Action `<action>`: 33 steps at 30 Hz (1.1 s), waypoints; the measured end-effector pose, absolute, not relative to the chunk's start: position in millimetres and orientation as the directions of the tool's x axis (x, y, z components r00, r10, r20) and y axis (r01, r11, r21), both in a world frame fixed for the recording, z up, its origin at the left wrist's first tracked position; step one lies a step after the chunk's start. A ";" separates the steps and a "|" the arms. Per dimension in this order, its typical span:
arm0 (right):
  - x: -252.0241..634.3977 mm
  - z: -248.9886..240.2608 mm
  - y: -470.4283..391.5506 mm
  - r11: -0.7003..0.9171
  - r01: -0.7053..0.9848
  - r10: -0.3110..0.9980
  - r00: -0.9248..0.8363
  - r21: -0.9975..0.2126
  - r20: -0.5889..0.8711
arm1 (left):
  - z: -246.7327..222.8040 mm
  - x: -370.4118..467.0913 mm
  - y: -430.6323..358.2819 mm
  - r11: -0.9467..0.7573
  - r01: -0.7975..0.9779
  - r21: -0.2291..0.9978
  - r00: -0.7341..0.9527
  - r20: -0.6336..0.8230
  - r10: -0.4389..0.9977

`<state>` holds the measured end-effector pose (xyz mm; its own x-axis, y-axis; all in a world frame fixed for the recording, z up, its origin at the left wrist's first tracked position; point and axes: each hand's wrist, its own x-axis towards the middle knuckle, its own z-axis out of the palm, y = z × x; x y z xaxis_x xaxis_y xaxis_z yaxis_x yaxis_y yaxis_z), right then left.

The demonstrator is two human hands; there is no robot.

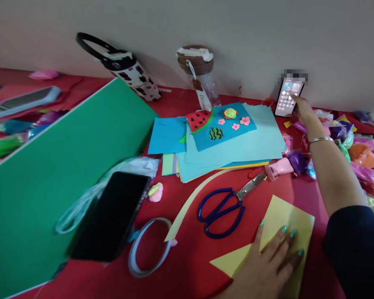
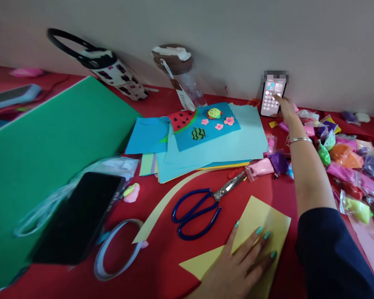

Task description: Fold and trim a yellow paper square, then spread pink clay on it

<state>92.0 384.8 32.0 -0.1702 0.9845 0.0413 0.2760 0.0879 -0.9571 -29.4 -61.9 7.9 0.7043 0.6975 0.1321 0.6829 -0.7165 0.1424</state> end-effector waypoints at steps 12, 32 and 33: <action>92.7 19.0 385.4 0.055 0.108 0.995 -0.089 -0.993 0.046 | 8.6 -30.2 -61.4 -0.729 0.672 0.128 0.719 0.120 0.684; 93.0 21.8 381.1 0.023 0.111 0.996 -0.086 -0.994 0.013 | 6.3 -29.1 -61.7 -0.714 0.696 0.079 0.691 0.194 0.696; 93.0 22.1 380.9 0.021 0.111 0.996 -0.089 -0.994 0.011 | 6.4 -29.2 -61.7 -0.715 0.695 0.078 0.693 0.194 0.695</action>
<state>93.0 380.9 22.1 -0.0889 0.9960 0.0106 0.1113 0.0206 -0.9936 -29.2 -61.7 6.4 0.6927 0.6946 0.1945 0.6949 -0.7149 0.0782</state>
